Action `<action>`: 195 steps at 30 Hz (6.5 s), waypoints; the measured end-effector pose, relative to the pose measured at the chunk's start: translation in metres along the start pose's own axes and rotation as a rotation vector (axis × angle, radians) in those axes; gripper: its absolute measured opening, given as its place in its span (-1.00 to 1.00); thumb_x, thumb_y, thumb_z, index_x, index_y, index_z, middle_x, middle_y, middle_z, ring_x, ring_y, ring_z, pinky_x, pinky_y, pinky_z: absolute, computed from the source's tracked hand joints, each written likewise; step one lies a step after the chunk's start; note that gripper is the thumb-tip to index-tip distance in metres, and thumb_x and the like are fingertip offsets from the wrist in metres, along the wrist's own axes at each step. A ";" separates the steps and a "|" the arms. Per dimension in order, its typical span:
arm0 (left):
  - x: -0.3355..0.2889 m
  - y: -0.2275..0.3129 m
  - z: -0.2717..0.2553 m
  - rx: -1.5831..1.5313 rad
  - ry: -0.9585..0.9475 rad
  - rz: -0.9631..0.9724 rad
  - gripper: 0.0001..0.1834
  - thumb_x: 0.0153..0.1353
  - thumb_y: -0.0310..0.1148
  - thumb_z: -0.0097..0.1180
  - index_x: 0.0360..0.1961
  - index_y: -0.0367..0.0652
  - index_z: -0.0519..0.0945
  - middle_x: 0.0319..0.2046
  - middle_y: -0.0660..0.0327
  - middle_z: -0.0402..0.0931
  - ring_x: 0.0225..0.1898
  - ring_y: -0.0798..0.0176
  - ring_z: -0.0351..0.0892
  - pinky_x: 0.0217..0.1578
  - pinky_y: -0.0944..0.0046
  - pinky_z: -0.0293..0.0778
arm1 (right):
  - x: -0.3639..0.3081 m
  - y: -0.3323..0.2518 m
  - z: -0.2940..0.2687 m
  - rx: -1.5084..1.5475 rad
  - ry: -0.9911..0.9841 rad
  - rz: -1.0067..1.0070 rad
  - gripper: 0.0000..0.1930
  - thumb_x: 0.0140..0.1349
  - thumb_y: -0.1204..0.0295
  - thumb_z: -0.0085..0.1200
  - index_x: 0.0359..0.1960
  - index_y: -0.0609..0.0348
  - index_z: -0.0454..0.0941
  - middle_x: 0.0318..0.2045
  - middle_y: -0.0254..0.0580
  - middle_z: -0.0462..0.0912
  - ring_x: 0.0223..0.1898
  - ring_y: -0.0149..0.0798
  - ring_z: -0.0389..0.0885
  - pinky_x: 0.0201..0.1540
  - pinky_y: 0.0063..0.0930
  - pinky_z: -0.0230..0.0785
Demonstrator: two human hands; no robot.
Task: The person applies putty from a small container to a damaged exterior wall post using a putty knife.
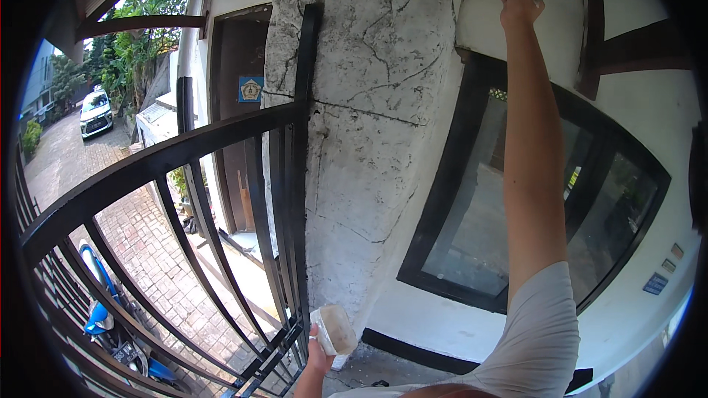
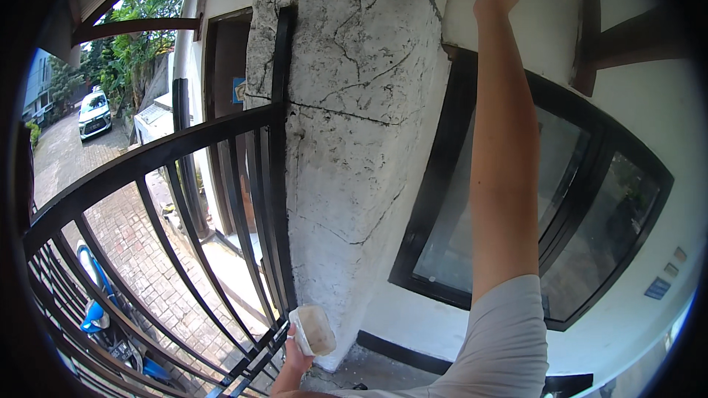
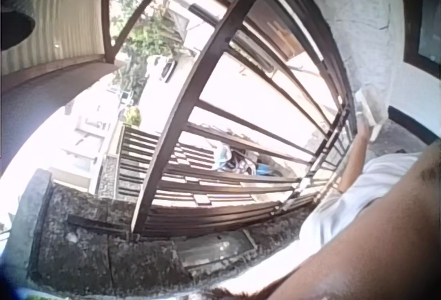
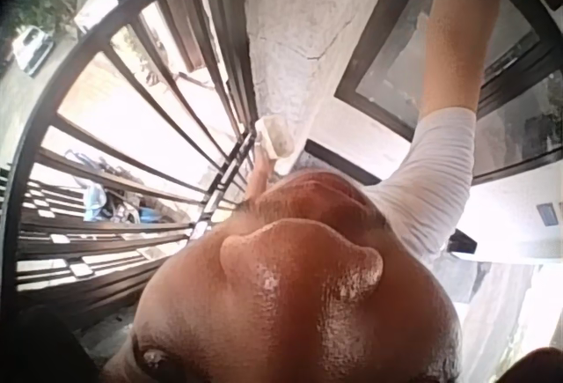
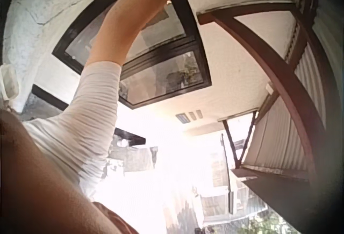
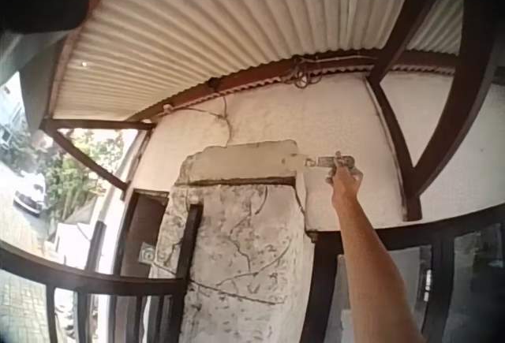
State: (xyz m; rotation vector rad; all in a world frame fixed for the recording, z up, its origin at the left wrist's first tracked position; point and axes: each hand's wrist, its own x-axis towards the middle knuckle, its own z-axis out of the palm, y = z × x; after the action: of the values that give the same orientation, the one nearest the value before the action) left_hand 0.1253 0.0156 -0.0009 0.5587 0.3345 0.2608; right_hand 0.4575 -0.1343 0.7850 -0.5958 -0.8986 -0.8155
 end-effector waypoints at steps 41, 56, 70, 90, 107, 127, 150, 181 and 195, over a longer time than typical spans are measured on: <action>-0.006 -0.006 0.006 0.004 -0.030 -0.067 -0.25 0.44 0.25 -0.20 0.45 -0.03 0.31 0.30 0.16 0.46 0.32 0.00 0.46 0.34 -0.11 0.32 | -0.009 -0.048 -0.047 0.082 0.183 0.001 -0.80 0.31 0.42 0.28 -0.23 0.34 0.58 -0.40 -0.27 0.61 -0.44 -0.41 0.54 -0.29 -0.41 0.51; -0.017 -0.015 -0.004 -0.022 -0.014 0.004 -0.20 0.41 0.31 -0.19 0.45 -0.02 0.32 0.30 0.15 0.47 0.31 -0.03 0.46 0.33 -0.17 0.32 | 0.006 0.011 0.023 -0.151 -0.048 -0.039 -0.80 0.32 0.41 0.31 -0.38 0.17 0.53 -0.52 -0.32 0.54 -0.57 -0.44 0.47 -0.56 -0.43 0.33; -0.016 -0.027 -0.012 -0.051 -0.010 0.003 -0.22 0.43 0.31 -0.24 0.45 0.00 0.31 0.32 0.16 0.45 0.33 -0.05 0.43 0.34 -0.20 0.30 | -0.013 0.016 0.049 -0.251 -0.158 -0.158 -0.67 0.37 0.40 0.26 -0.53 -0.02 0.40 -0.66 -0.48 0.34 -0.69 -0.51 0.27 -0.66 -0.51 0.13; -0.014 -0.011 -0.021 -0.016 -0.023 -0.002 -0.20 0.43 0.30 -0.21 0.49 -0.02 0.25 0.36 0.12 0.38 0.37 -0.05 0.39 0.37 -0.18 0.27 | 0.029 -0.022 -0.009 -0.112 0.063 0.000 -0.86 0.30 0.45 0.32 -0.28 0.24 0.61 -0.42 -0.29 0.62 -0.48 -0.43 0.54 -0.48 -0.46 0.37; -0.012 -0.009 -0.010 -0.074 -0.068 -0.008 -0.20 0.43 0.31 -0.24 0.47 0.00 0.27 0.34 0.15 0.42 0.35 -0.04 0.41 0.35 -0.19 0.29 | 0.025 -0.032 -0.003 0.013 -0.114 0.000 -0.83 0.30 0.45 0.33 -0.27 0.29 0.61 -0.50 -0.28 0.57 -0.54 -0.44 0.46 -0.56 -0.50 0.20; -0.005 -0.007 -0.018 -0.075 -0.110 -0.057 -0.19 0.41 0.31 -0.18 0.49 0.02 0.25 0.35 0.15 0.41 0.34 -0.06 0.43 0.31 -0.19 0.35 | 0.009 -0.003 0.041 -0.292 -0.167 -0.098 -0.74 0.35 0.30 0.28 -0.50 -0.11 0.50 -0.61 -0.53 0.43 -0.62 -0.53 0.36 -0.62 -0.60 0.17; -0.002 -0.008 -0.024 -0.063 -0.073 -0.070 -0.21 0.41 0.31 -0.18 0.45 -0.01 0.31 0.32 0.18 0.45 0.32 -0.05 0.44 0.32 -0.20 0.31 | 0.013 -0.041 0.030 -0.266 -0.022 -0.069 -0.71 0.39 0.29 0.25 -0.52 -0.09 0.49 -0.62 -0.49 0.42 -0.64 -0.54 0.34 -0.65 -0.58 0.16; 0.010 -0.001 -0.034 -0.061 -0.088 -0.055 -0.22 0.44 0.27 -0.22 0.48 -0.01 0.25 0.34 0.14 0.41 0.35 -0.04 0.42 0.34 -0.18 0.32 | -0.014 0.007 0.043 -0.042 -0.123 0.032 -0.80 0.35 0.42 0.28 -0.38 0.18 0.51 -0.53 -0.35 0.51 -0.53 -0.46 0.46 -0.53 -0.53 0.21; 0.010 0.006 -0.028 -0.052 -0.094 -0.034 -0.22 0.43 0.28 -0.23 0.48 0.01 0.26 0.34 0.14 0.41 0.35 -0.05 0.42 0.34 -0.20 0.31 | -0.026 0.000 0.051 -0.453 -0.064 -0.038 -0.67 0.32 0.23 0.34 -0.39 0.04 0.40 -0.58 -0.43 0.44 -0.56 -0.51 0.38 -0.54 -0.55 0.22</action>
State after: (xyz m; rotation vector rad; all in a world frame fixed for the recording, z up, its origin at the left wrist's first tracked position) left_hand 0.1231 0.0374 -0.0223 0.5121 0.2454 0.2093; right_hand 0.4255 -0.0865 0.7888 -1.0067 -0.7867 -1.0487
